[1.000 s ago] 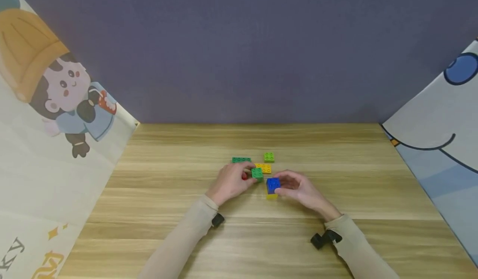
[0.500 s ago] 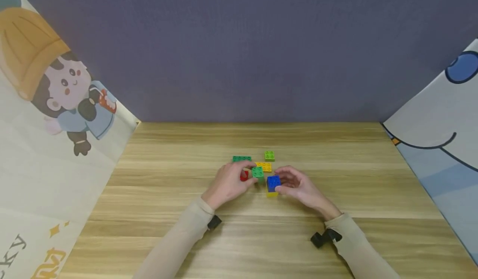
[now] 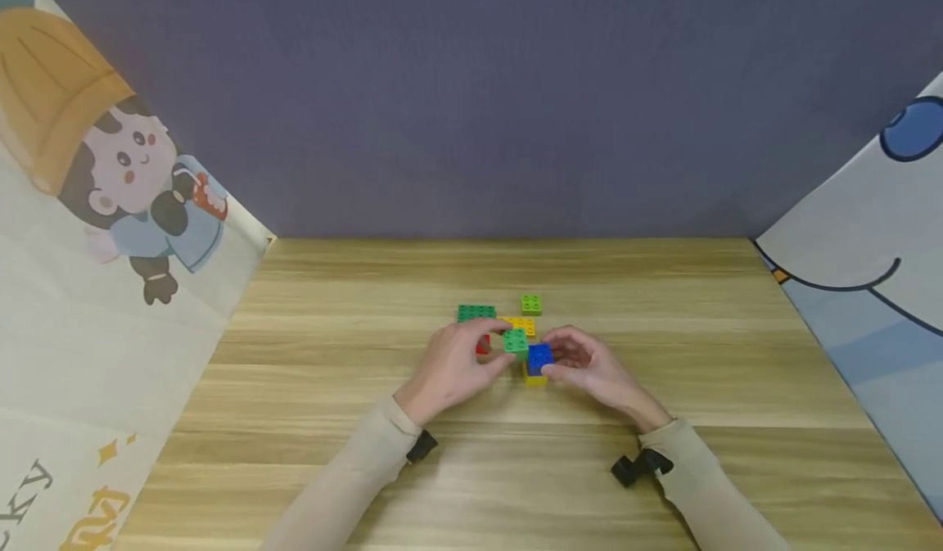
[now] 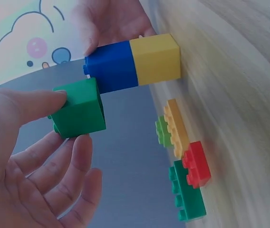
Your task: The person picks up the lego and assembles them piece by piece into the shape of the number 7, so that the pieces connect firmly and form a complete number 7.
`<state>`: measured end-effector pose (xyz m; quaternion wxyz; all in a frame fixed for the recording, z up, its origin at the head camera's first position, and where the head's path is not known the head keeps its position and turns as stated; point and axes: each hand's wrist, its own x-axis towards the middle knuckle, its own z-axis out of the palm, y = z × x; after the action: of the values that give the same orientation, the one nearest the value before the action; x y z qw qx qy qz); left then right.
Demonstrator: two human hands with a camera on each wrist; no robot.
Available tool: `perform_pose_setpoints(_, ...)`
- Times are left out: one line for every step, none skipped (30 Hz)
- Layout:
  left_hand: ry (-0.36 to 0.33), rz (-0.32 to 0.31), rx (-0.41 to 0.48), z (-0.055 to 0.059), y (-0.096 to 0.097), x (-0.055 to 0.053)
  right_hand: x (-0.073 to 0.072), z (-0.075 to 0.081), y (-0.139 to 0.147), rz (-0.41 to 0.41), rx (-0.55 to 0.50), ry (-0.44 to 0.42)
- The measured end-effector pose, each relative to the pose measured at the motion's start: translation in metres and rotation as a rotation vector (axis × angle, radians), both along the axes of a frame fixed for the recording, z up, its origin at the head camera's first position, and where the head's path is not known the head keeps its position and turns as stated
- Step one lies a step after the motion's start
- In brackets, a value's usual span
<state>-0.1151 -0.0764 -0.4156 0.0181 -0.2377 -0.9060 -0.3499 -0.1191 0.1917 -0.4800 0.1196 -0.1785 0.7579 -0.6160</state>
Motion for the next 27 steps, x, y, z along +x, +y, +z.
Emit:
perform_pose_setpoints(0.004, 0.000, 0.004, 0.001, 0.000, 0.001, 0.000, 0.000, 0.000, 0.001, 0.003, -0.001)
perform_pose_setpoints(0.009, -0.002, 0.006, 0.002, 0.001, 0.001, 0.000, 0.000, 0.000, 0.000, 0.006, -0.002)
perform_pose_setpoints(0.015, -0.001, 0.004, 0.003, 0.001, 0.002, 0.001, 0.000, 0.000, 0.000, 0.009, -0.002)
perform_pose_setpoints(0.021, 0.001, 0.000, 0.004, 0.002, 0.002, 0.001, 0.000, 0.000, 0.000, 0.013, -0.002)
perform_pose_setpoints(0.027, 0.002, -0.002, 0.005, 0.002, 0.002, 0.001, 0.000, 0.001, -0.001, 0.016, -0.003)
perform_pose_setpoints(0.031, 0.003, -0.003, 0.005, 0.002, 0.003, 0.001, 0.000, 0.001, -0.002, 0.018, -0.004)
perform_pose_setpoints(0.034, 0.002, 0.000, 0.006, 0.003, 0.003, 0.001, -0.001, 0.001, -0.003, 0.019, -0.004)
perform_pose_setpoints(0.039, -0.001, 0.000, 0.006, 0.003, 0.003, 0.001, -0.001, 0.001, -0.005, 0.018, -0.005)
perform_pose_setpoints(0.043, -0.004, 0.001, 0.006, 0.004, 0.004, 0.001, -0.001, 0.001, -0.006, 0.016, -0.005)
perform_pose_setpoints(0.046, -0.009, 0.002, 0.006, 0.005, 0.004, 0.000, -0.001, 0.002, -0.007, 0.014, -0.006)
perform_pose_setpoints(0.049, -0.015, 0.005, 0.006, 0.006, 0.004, 0.000, -0.001, 0.002, -0.009, 0.013, -0.006)
perform_pose_setpoints(0.053, -0.024, 0.007, 0.006, 0.007, 0.004, 0.000, -0.002, 0.002, -0.011, 0.013, -0.006)
perform_pose_setpoints(0.055, -0.032, 0.011, 0.006, 0.008, 0.004, 0.000, -0.002, 0.002, -0.013, 0.014, -0.006)
perform_pose_setpoints(0.057, -0.037, 0.011, 0.005, 0.009, 0.004, 0.000, -0.002, 0.002, -0.014, 0.016, -0.007)
perform_pose_setpoints(0.057, -0.042, 0.013, 0.005, 0.010, 0.004, 0.000, -0.002, 0.002, -0.015, 0.017, -0.006)
perform_pose_setpoints(0.056, -0.046, 0.012, 0.004, 0.011, 0.004, 0.000, -0.002, 0.003, -0.016, 0.019, -0.007)
perform_pose_setpoints(0.058, -0.047, 0.010, 0.004, 0.013, 0.003, 0.000, -0.002, 0.003, -0.016, 0.021, -0.010)
perform_pose_setpoints(0.061, -0.049, 0.008, 0.003, 0.014, 0.003, 0.000, -0.002, 0.003, -0.017, 0.021, -0.014)
perform_pose_setpoints(0.064, -0.049, 0.007, 0.003, 0.015, 0.003, 0.000, -0.002, 0.002, -0.018, 0.021, -0.017)
perform_pose_setpoints(0.069, -0.051, 0.007, 0.002, 0.016, 0.002, 0.000, -0.001, 0.002, -0.018, 0.020, -0.019)
perform_pose_setpoints(0.073, -0.055, 0.010, 0.001, 0.017, 0.002, 0.000, -0.001, 0.002, -0.017, 0.017, -0.021)
perform_pose_setpoints(0.078, -0.058, 0.014, 0.000, 0.018, 0.001, -0.001, -0.001, 0.002, -0.016, 0.016, -0.024)
perform_pose_setpoints(0.083, -0.060, 0.017, -0.001, 0.018, 0.001, -0.001, -0.001, 0.002, -0.015, 0.015, -0.026)
perform_pose_setpoints(0.086, -0.063, 0.022, -0.001, 0.019, 0.001, -0.001, -0.001, 0.002, -0.013, 0.015, -0.028)
perform_pose_setpoints(0.088, -0.066, 0.027, -0.002, 0.019, 0.001, -0.001, -0.001, 0.002, -0.011, 0.016, -0.027)
perform_pose_setpoints(0.087, -0.068, 0.030, -0.003, 0.019, 0.001, -0.002, -0.001, 0.002, -0.009, 0.017, -0.027)
perform_pose_setpoints(0.086, -0.069, 0.032, -0.003, 0.019, 0.000, -0.002, -0.002, 0.002, -0.008, 0.016, -0.026)
